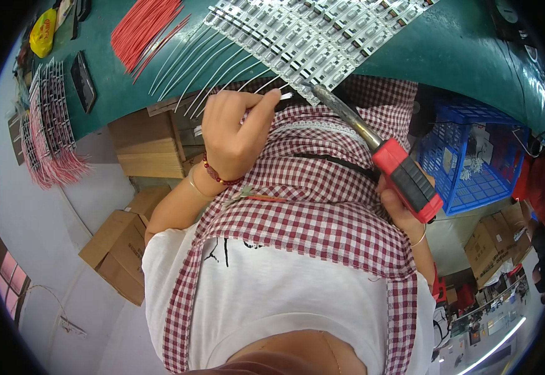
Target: The person uses a soldering iron to attach red and white wires to a grid of electronic components on a workbench. They repeatedly pick up individual wires, position them against the component grid, and apply the soldering iron to secure the connections.
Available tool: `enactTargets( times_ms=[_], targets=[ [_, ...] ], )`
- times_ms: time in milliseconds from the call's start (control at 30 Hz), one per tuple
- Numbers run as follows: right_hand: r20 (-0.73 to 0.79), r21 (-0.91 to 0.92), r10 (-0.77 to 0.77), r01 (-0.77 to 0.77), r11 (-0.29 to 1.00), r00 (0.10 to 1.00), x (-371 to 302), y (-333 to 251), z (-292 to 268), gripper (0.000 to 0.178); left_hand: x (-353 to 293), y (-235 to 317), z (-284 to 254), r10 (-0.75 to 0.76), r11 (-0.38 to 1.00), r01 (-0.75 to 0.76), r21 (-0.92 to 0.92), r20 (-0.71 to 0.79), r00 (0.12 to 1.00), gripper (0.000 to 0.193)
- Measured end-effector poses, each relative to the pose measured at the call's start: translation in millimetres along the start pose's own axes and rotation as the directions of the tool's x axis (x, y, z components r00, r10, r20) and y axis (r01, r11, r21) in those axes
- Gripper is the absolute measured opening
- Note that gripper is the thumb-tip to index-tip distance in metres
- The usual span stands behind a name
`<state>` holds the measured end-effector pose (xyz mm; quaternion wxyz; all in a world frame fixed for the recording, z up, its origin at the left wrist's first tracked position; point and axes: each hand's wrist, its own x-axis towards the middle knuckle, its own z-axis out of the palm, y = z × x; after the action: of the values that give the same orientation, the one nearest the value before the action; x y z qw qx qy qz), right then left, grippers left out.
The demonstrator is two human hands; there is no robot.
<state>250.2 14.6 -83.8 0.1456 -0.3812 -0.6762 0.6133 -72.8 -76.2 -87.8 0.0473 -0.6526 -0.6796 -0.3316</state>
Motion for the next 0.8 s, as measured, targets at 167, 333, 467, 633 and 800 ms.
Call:
enactTargets(
  times_ms=[167,333,467,633,800],
  targets=[
    [-0.005,-0.118,-0.018,0.017,0.993,1.000,1,-1,1,0.025,-1,4,5,0.006,0.999,-0.005,-0.043,0.022,1.000,0.033],
    [-0.060,-0.152,-0.076,0.066,0.986,0.995,3,0,6,0.021,-1,5,8,-0.002,0.999,0.003,-0.043,0.022,1.000,0.032],
    [-0.019,-0.294,-0.118,0.108,0.950,0.993,3,6,4,0.018,-1,6,9,-0.015,0.999,0.016,-0.038,0.035,0.999,0.032],
    [0.003,-0.327,-0.110,0.104,0.939,0.994,2,3,3,0.019,-1,5,9,-0.024,0.999,0.025,-0.030,0.049,0.999,0.032],
    [-0.021,-0.003,-0.008,0.008,1.000,1.000,3,-5,6,0.024,-3,5,11,-0.014,1.000,0.015,-0.026,0.053,0.999,0.031]
  ],
)
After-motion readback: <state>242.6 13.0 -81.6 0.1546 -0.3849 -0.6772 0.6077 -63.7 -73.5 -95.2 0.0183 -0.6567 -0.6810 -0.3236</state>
